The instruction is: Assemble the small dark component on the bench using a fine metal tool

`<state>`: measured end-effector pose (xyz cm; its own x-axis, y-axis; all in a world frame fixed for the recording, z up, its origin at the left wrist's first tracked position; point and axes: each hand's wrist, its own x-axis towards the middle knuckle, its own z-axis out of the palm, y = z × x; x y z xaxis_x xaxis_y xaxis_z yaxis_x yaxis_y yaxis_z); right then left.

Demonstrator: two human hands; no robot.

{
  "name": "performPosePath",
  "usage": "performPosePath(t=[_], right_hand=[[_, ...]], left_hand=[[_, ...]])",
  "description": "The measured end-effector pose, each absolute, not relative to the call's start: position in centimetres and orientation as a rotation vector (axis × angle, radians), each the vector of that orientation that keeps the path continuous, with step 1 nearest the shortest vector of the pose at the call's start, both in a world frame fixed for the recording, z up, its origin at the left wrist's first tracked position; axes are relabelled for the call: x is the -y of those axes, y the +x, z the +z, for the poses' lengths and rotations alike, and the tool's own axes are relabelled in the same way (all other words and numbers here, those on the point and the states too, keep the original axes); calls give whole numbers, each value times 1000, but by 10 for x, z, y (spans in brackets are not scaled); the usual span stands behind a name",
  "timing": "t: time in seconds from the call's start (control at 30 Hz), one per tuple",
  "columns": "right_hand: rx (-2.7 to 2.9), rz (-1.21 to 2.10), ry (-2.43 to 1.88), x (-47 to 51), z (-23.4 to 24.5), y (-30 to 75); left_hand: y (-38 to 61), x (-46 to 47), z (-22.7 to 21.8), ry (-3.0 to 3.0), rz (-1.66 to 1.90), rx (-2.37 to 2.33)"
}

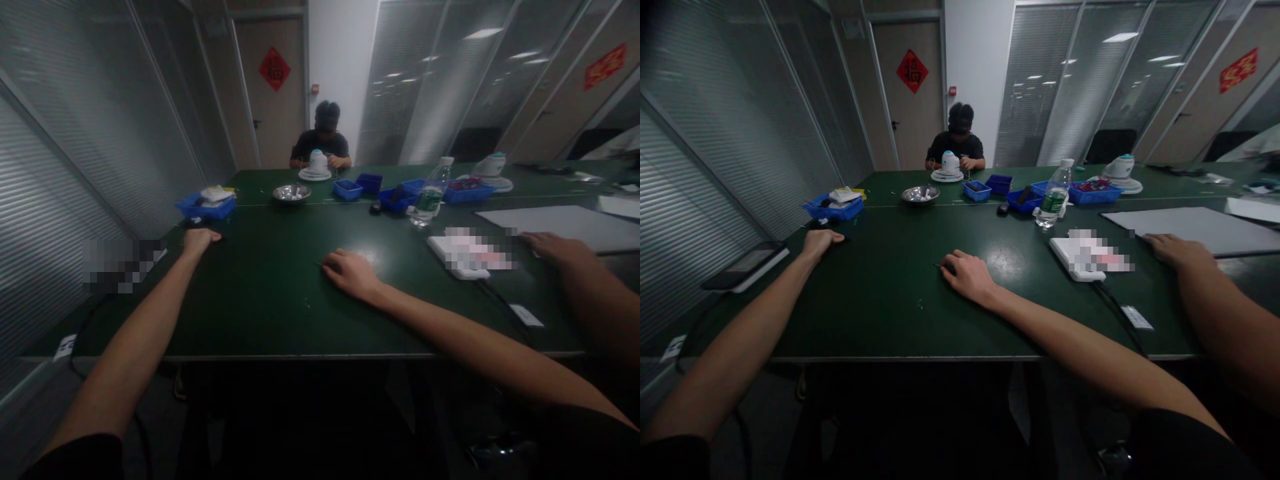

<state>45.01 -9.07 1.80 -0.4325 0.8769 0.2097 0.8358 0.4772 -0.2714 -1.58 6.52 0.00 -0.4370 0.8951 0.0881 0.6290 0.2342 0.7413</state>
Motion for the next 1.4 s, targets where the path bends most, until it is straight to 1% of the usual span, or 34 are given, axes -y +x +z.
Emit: performPosePath(t=[0.13, 0.33, 0.43, 0.53, 0.67, 0.77, 0.97, 1.4], right_hand=[[2401, 193, -1439, 92, 19, 450], [2393, 178, -1423, 91, 17, 450], [2392, 166, -1417, 90, 15, 451], [2400, 160, -1397, 89, 13, 451], [2416, 159, -1366, 88, 11, 451], [2424, 133, -1317, 91, 13, 450], [2467, 57, -1181, 96, 15, 447], [2520, 33, -1086, 93, 12, 450]], left_hand=[[-20, -60, 1, 1552, 990, -2117], [-21, -57, 3, 2289, 602, -2006], [1, -51, 2, 2495, 571, -1776], [42, -34, 4, 2601, 618, -1422], [110, -1, 7, 2580, 680, -970], [149, 19, 8, 2469, 692, -799], [163, 28, 10, 2370, 646, -860], [166, 33, 9, 2376, 661, -748]])
